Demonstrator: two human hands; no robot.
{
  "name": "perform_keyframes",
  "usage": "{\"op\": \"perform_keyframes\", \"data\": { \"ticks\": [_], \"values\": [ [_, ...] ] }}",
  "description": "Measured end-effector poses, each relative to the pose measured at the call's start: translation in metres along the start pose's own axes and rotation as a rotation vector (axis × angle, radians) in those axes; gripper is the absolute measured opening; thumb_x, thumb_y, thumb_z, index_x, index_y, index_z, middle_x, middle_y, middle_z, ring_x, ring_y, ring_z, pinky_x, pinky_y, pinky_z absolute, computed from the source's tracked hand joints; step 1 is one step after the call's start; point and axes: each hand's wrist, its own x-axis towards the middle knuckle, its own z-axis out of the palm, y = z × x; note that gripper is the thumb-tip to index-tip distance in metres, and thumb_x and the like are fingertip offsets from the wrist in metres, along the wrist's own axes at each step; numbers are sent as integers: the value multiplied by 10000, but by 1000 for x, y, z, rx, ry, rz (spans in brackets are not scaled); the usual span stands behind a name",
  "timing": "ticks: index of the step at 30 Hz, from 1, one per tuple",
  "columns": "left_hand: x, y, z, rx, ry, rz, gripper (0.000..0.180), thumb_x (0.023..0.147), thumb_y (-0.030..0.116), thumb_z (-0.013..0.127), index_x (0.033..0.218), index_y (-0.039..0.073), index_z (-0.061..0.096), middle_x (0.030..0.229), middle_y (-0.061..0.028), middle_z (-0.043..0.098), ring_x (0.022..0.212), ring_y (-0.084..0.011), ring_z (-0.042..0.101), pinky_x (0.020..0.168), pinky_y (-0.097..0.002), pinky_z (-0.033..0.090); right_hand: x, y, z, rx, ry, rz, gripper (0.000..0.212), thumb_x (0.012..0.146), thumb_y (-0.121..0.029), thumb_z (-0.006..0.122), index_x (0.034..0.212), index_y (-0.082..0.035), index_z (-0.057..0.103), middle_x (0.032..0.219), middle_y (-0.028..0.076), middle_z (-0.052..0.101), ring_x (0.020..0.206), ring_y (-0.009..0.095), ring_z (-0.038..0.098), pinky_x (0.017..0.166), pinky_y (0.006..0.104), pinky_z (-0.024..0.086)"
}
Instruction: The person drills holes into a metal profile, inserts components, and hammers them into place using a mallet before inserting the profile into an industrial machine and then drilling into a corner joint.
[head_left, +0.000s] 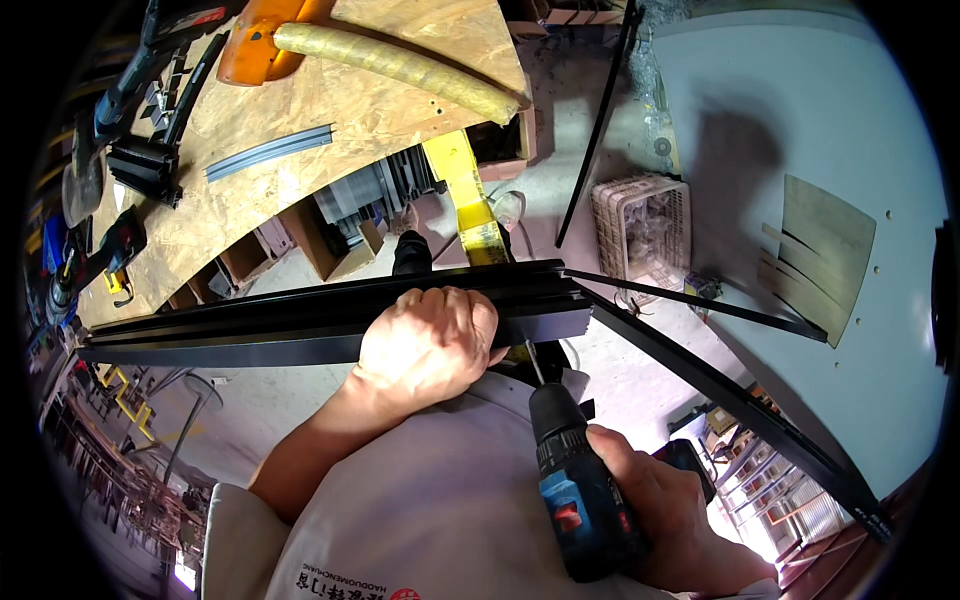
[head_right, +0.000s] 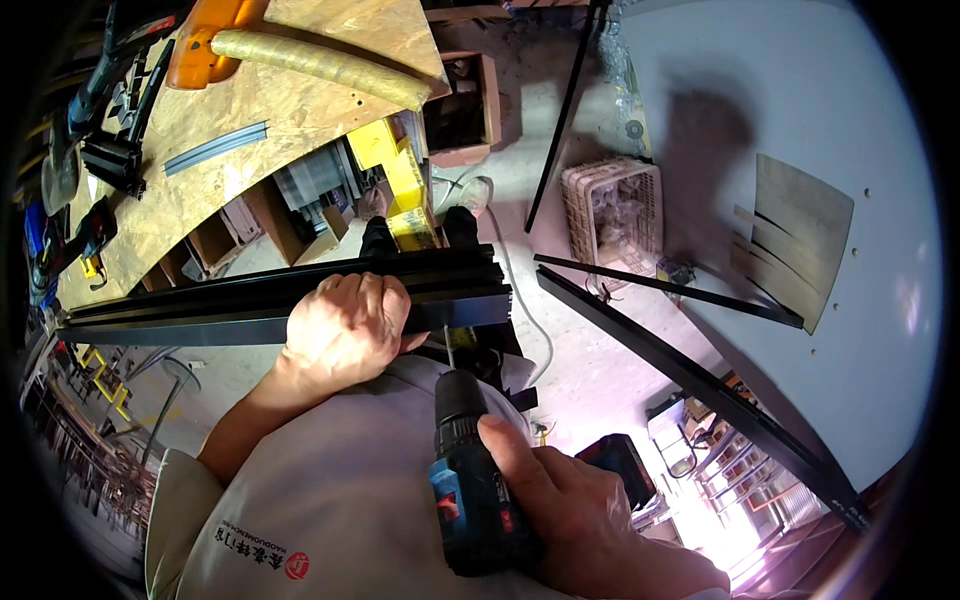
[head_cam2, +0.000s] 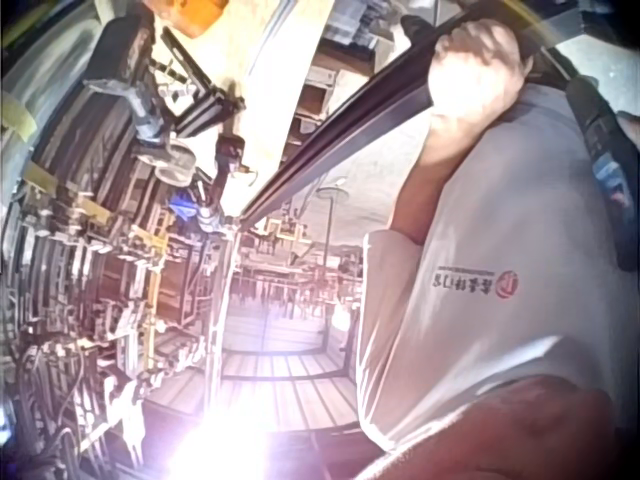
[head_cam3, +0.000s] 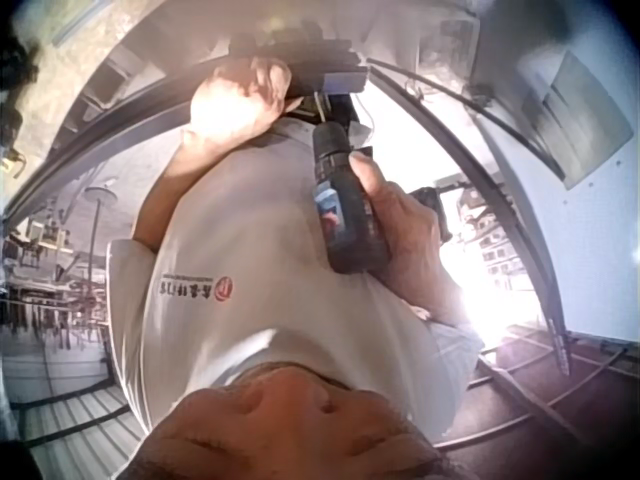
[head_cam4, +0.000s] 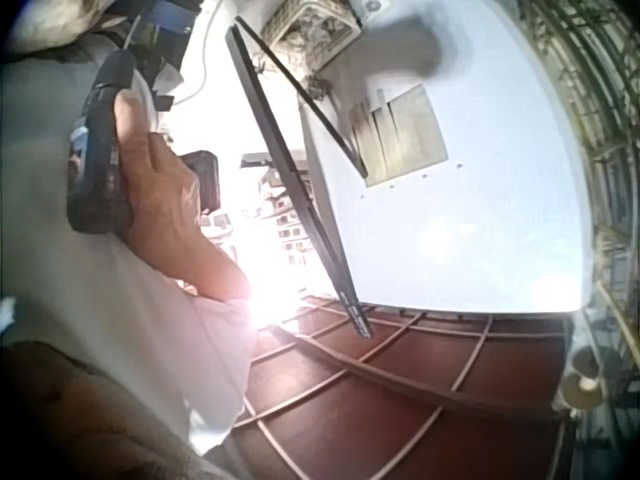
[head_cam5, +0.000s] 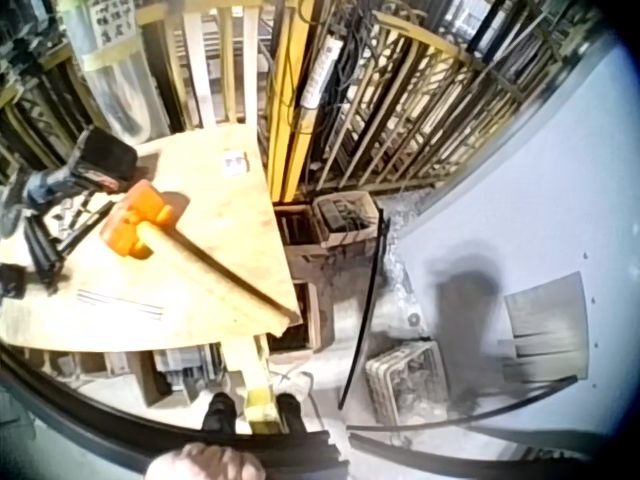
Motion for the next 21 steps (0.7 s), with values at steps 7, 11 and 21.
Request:
{"op": "perform_keyframes", "data": {
  "ticks": [7, 11, 21],
  "values": [
    [1, 0, -2, -24, -37, -25, 525, 819, 469, 764, 942, -23, 632, 769, -97, 606, 629, -207, 598, 570, -340, 500, -2, -5, 3, -47, 91, -13, 687, 848, -96, 790, 1477, -71, 512, 897, 162, 702, 768, 340, 730, 677, 418, 576],
    [1, 0, -1, -9, -1, 0, 525, 811, 468, 773, 939, -21, 631, 772, -98, 606, 636, -204, 602, 567, -341, 501, 0, -1, -3, -51, 2, -21, 791, 792, -101, 854, 1480, -20, 471, 916, 182, 723, 777, 329, 758, 666, 386, 588],
    [1, 0, -2, -20, -29, -9, 540, 800, 478, 780, 966, -13, 628, 771, -93, 594, 656, -211, 613, 585, -336, 503, -1, 3, -8, -107, -46, -38, 804, 785, -115, 860, 1478, 2, 470, 894, 189, 713, 749, 343, 747, 642, 405, 584]
  ]
}}
